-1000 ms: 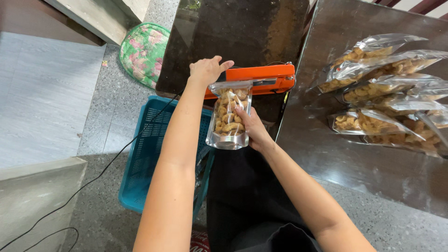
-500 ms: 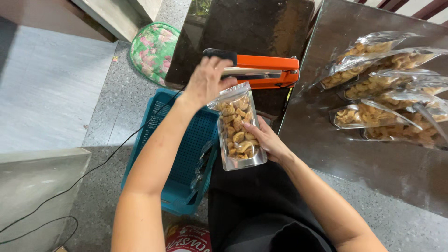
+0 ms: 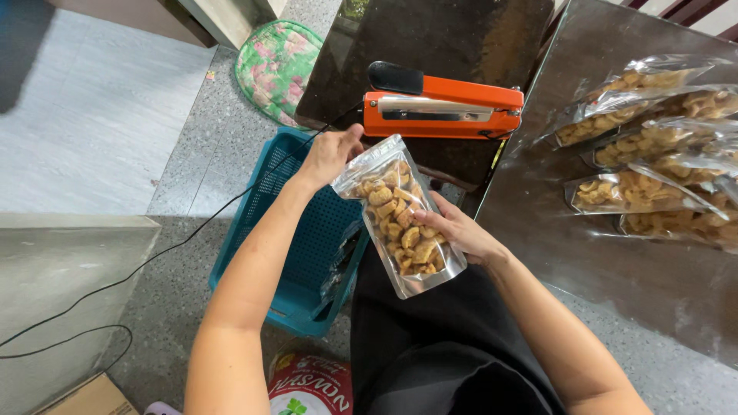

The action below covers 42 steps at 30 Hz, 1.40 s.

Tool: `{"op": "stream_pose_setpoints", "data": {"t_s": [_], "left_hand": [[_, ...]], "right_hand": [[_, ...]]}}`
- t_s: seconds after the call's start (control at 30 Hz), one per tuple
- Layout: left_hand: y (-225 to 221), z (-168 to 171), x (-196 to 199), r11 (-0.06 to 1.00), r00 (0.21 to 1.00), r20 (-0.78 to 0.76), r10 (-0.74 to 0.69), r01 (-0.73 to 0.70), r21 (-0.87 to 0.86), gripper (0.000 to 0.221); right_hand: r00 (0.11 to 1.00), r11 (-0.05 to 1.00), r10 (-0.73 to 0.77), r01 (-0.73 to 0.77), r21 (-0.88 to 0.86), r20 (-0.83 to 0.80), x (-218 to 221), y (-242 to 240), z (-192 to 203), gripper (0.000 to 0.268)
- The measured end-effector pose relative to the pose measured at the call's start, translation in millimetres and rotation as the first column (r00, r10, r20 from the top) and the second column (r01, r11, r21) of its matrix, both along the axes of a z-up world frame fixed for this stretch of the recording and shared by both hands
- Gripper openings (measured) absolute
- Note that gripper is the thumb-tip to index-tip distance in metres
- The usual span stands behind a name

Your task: The person repeatedly picks up clear plastic bags filled with snacks, places them into an orange handheld heat sealer, and seals the top. Sealed bags are then placed into a blue basket. The process is repeated for multiple bags.

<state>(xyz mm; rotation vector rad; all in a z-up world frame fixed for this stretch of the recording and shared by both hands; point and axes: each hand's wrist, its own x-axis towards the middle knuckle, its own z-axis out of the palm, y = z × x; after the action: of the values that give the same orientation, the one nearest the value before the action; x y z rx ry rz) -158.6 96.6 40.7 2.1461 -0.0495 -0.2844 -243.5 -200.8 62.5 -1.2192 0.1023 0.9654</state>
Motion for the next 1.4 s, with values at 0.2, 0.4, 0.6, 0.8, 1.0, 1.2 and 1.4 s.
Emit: {"op": "stream_pose_setpoints", "data": {"t_s": [0.2, 0.4, 0.6, 0.8, 1.0, 1.2, 1.4], "left_hand": [[-10.3, -1.4, -23.8, 0.939, 0.890, 0.426, -0.162, 0.006, 0.344, 0.051], [11.0, -37.7, -20.9, 1.000, 0.987, -0.161, 0.003, 0.000, 0.017, 0.070], [60.1, -22.6, -20.2, 0.908, 0.865, -0.436, -0.249, 0.052, -0.415, 0.076], [102.7, 2.9, -39.3, 0.940, 0.736, -0.668, -0.107, -0.144, -0.310, 0.055], [120.9, -114.3, -62.7, 0.981, 0.822, -0.544, 0.166, -0.080, 0.177, 0.046], [70.7, -334.2, -84.8, 0.972, 0.995, -0.060, 0.074, -0.059, 0.228, 0.049], [14.4, -434.7, -99.2, 0.881, 0.939, -0.316, 0.133, 0.034, 0.472, 0.062]], "right_hand": [[0.996, 0.990, 0.089, -0.089, -0.113, 0.001, 3.1, 14.6, -4.6, 0.086], [0.981, 0.980, 0.192, -0.194, 0.050, 0.042, 12.8, 14.6, -12.6, 0.082], [0.947, 0.953, 0.300, -0.293, -0.071, 0.115, 36.5, 27.4, -23.5, 0.086], [0.754, 0.862, 0.506, -0.418, -0.287, 0.419, 86.7, 84.1, -56.9, 0.077], [0.755, 0.871, 0.431, -0.204, -0.447, 0.495, 115.8, 83.2, -82.7, 0.059], [0.841, 0.833, 0.414, -0.196, -0.517, 0.348, 102.8, 26.0, -95.8, 0.051], [0.917, 0.828, 0.332, -0.170, -0.535, 0.223, 93.2, -1.4, -95.5, 0.045]]}}
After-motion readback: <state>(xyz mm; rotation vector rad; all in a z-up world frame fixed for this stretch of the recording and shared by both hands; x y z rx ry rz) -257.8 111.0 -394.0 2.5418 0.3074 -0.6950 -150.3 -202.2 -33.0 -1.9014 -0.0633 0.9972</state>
